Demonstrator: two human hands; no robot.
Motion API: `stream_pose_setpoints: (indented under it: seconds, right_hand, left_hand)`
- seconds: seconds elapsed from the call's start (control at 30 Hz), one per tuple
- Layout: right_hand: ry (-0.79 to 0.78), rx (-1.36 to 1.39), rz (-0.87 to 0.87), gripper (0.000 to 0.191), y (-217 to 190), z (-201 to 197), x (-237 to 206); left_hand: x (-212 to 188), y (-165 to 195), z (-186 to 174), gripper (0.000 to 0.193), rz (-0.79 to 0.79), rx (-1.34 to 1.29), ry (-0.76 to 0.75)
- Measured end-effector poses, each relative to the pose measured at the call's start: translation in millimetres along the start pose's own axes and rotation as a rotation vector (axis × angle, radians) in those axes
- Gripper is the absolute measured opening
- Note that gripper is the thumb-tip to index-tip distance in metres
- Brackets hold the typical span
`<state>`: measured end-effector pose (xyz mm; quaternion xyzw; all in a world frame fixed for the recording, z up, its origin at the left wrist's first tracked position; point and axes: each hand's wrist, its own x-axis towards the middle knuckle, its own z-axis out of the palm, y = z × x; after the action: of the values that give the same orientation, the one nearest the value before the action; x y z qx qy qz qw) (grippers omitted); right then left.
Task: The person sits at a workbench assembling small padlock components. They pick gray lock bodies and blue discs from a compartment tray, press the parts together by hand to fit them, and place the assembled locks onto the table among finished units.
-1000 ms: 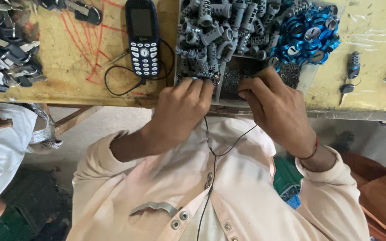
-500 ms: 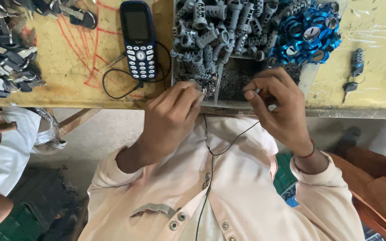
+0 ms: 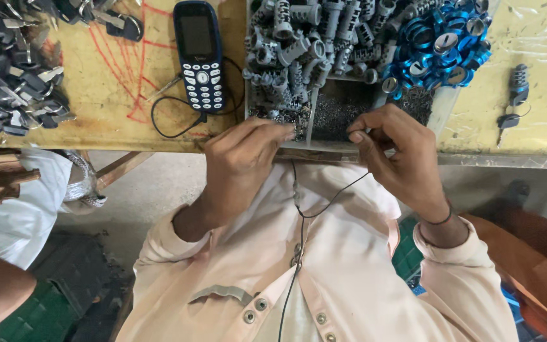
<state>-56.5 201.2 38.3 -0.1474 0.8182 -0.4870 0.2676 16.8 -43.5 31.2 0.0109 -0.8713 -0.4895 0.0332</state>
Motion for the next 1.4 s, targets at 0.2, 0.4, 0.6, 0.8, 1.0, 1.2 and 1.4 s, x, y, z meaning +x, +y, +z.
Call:
stream_pose_setpoints:
  seconds: [0.2, 0.4, 0.6, 0.8, 1.0, 1.2, 1.4]
  right_hand:
    - [0.064, -0.122, -0.165, 0.012, 2.2, -0.7, -3.2]
    - [-0.162, 0.625, 0.01, 0.013, 3.5, 8.6, -6.3]
    - [-0.151, 0.736, -0.026, 0.022, 7.2, 23.9, -12.2]
    - [0.061, 0.27, -0.16, 0.013, 10.8, 20.0, -25.0]
    - [0.061, 0.468, -0.093, 0.007, 8.9, 21.3, -27.0]
    - [0.175, 0.127, -0.384, 0.026, 12.2, 14.5, -21.5]
    - [-0.121, 0.898, 0.226, 0.04, -11.8, -1.5, -15.9]
  left_hand:
    - [-4.1, 4.1, -0.2, 0.027, -0.049, -0.037, 0.043]
    - [-5.5, 9.8, 11.1, 0.02, -0.152, -0.506, -0.068]
    - [-5.7, 13.2, 35.5, 0.025, -0.093, -0.778, -0.099]
    - [-3.6, 8.9, 37.4, 0.028, -0.011, -0.726, -0.155]
    - [1.2, 16.5, 33.1, 0.042, 0.127, -0.537, -0.166]
    - [-1.5, 26.1, 38.6, 0.021, 0.081, -0.362, -0.039]
    - [-2.3, 17.0, 42.3, 0.015, -0.551, -1.032, -0.327]
